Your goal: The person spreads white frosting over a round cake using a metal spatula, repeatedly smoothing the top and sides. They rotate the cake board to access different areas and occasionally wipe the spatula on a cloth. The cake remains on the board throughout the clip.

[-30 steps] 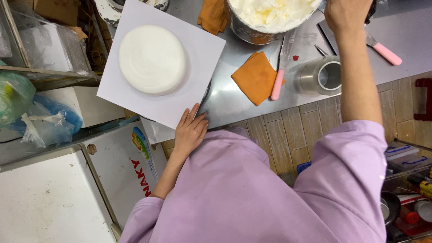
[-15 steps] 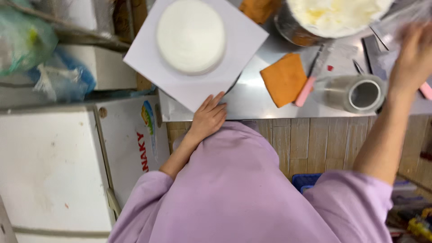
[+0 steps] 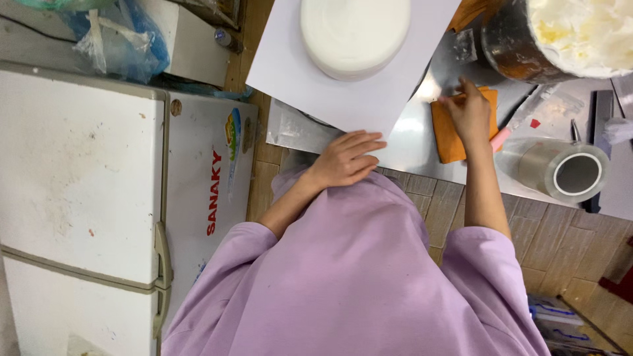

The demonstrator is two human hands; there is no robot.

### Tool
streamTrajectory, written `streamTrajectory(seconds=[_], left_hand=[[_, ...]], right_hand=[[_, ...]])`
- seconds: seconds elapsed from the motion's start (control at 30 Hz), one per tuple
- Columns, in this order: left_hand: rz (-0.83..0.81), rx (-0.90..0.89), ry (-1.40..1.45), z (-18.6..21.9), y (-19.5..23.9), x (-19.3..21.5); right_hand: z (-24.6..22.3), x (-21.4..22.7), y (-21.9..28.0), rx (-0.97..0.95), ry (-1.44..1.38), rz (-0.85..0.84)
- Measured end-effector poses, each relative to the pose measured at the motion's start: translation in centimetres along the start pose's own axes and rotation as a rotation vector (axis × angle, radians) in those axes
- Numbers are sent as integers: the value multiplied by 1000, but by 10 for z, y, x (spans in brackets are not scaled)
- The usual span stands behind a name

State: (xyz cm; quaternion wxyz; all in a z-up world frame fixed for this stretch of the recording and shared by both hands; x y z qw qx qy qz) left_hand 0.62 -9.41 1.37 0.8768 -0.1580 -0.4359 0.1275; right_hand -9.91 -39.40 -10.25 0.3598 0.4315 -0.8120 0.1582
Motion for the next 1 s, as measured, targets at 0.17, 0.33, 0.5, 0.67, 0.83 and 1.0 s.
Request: streamTrajectory(seconds=[0.17,0.33,0.5,0.67,0.83,1.0], left_hand=[[88,203,-140,-34,35,19],[156,404,-222,-67,62,42],[127,407,-172,-71,65,44],[129,371,-135,-72,63,49],[47,267,-48,-76,68,61],[159,314,-71,-102,87,93]], right_hand=[[42,-14,60,-418,794,-254],[57,-32,56,-92,741,-3],[45,-16,74,-62,570,-37],[-11,21,98,-253,396,46],[-73,25,106,76,77,199],[-72,-25,89,-166,-658,171]])
Point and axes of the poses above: each hand's wrist, its own y-axis away from the middle knuckle, its own x-axis out of the back of the hand, z = x × y, the point moved 6 cm from there along -y, towards the middle knuckle, and after that the axes turned 4 degrees about -z, right-handed, at the moved point
